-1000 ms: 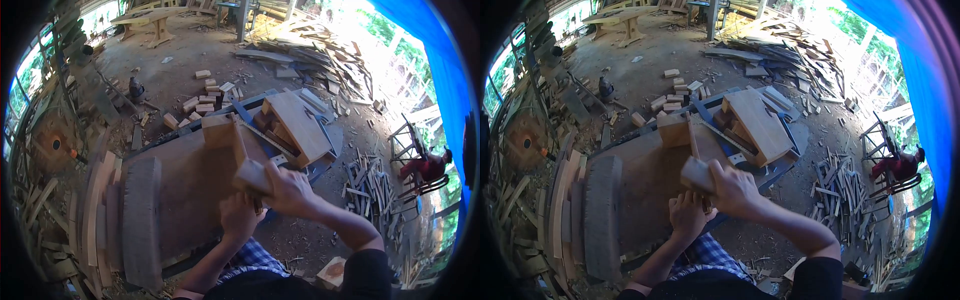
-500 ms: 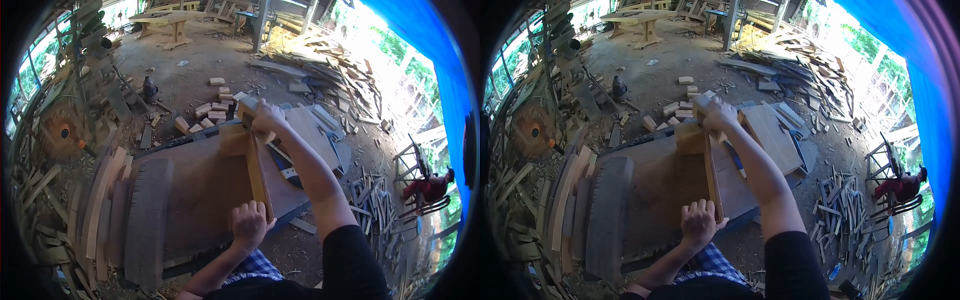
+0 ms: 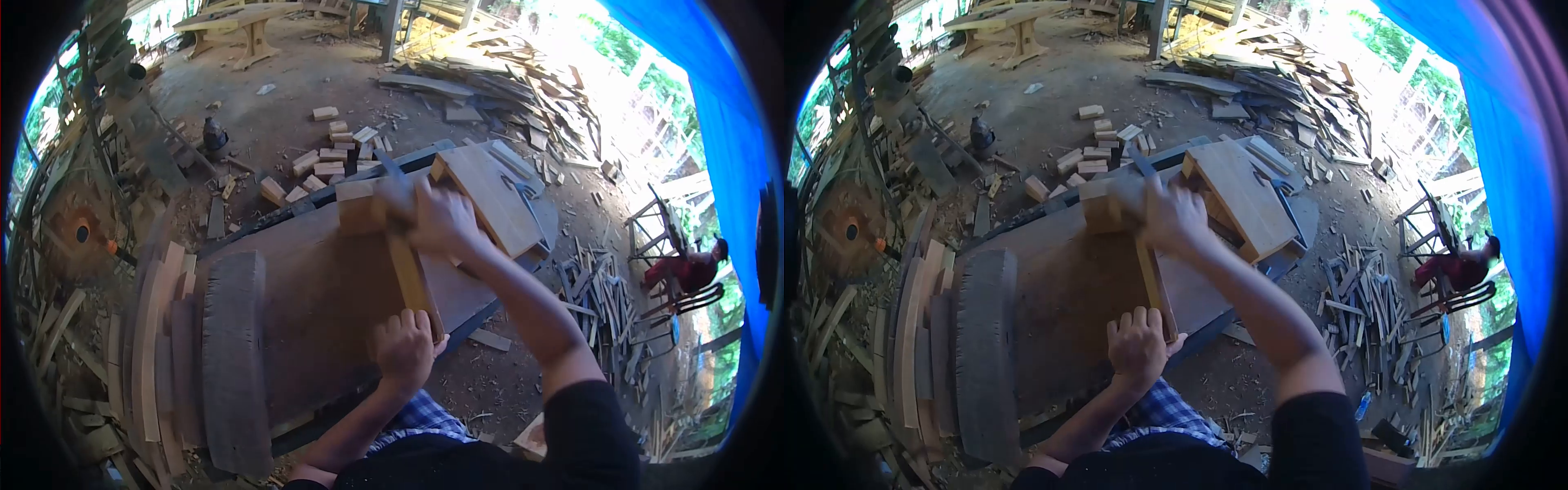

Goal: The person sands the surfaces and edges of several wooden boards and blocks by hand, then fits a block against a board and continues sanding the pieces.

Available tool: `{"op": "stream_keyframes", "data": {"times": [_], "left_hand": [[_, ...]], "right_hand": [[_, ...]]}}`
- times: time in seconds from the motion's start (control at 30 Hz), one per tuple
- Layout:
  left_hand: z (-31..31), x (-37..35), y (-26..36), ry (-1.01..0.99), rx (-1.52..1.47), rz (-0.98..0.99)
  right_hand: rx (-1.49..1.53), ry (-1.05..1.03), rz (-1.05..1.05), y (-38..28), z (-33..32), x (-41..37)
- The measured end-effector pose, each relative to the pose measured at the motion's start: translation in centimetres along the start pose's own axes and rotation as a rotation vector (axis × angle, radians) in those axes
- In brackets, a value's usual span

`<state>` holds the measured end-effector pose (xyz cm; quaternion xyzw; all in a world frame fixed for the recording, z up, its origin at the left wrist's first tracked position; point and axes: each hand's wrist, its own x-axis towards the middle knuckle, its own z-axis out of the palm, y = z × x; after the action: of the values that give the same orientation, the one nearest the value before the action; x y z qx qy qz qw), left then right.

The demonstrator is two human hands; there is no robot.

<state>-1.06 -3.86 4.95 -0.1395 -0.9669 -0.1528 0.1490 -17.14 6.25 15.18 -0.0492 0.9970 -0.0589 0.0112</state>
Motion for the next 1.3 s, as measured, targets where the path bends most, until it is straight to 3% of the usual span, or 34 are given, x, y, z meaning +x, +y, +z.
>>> {"op": "stream_keyframes", "data": {"times": [0.1,0.13,0.23,0.43,0.53,0.6,0.73,0.83,0.87,0.9,1.0,1.13,1.3], "left_hand": [[0.1,0.1,-0.1,-0.005,-0.006,-0.005],[0.0,0.2,-0.1,-0.003,-0.006,-0.013],[-0.1,-0.1,-0.1,0.011,-0.038,-0.016],[0.0,-0.3,0.0,0.021,-0.015,0.002],[1.1,-0.6,-0.2,0.073,-0.027,0.016],[0.9,-0.2,-0.2,0.092,-0.041,0.022],[0.6,-0.5,-0.3,0.108,-0.016,0.041],[0.4,-0.1,-0.3,0.012,-0.003,0.015],[0.5,-0.1,-0.4,0.013,-0.004,-0.005],[0.5,-0.1,-0.4,0.017,-0.007,-0.002],[0.3,0.0,-0.2,0.020,-0.004,-0.004],[0.2,-0.1,0.0,0.015,-0.001,0.002],[0.3,-0.4,-0.1,0.102,-0.039,0.028]], "right_hand": [[0.041,0.079,0.084,-1.1,0.5,10.2],[-0.004,0.007,0.096,-1.9,-0.6,12.1],[-0.040,-0.036,0.102,-3.5,-0.8,11.6],[0.021,-0.069,0.015,-0.6,-0.5,-1.6],[0.094,-0.055,0.021,-0.1,-0.9,-11.9],[0.141,-0.093,0.097,0.1,-0.9,-14.0],[0.079,-0.018,0.138,-1.7,-0.8,-7.9],[0.002,0.073,0.122,-1.0,1.2,3.7],[0.090,-0.027,0.225,-2.5,-0.8,6.3],[0.105,0.055,0.237,-2.4,-0.4,9.1],[0.038,-0.073,0.271,-3.0,-1.4,13.0],[0.020,-0.036,0.236,-2.6,-0.7,9.3],[0.051,-0.029,0.135,-0.5,-0.7,-5.7]]}}
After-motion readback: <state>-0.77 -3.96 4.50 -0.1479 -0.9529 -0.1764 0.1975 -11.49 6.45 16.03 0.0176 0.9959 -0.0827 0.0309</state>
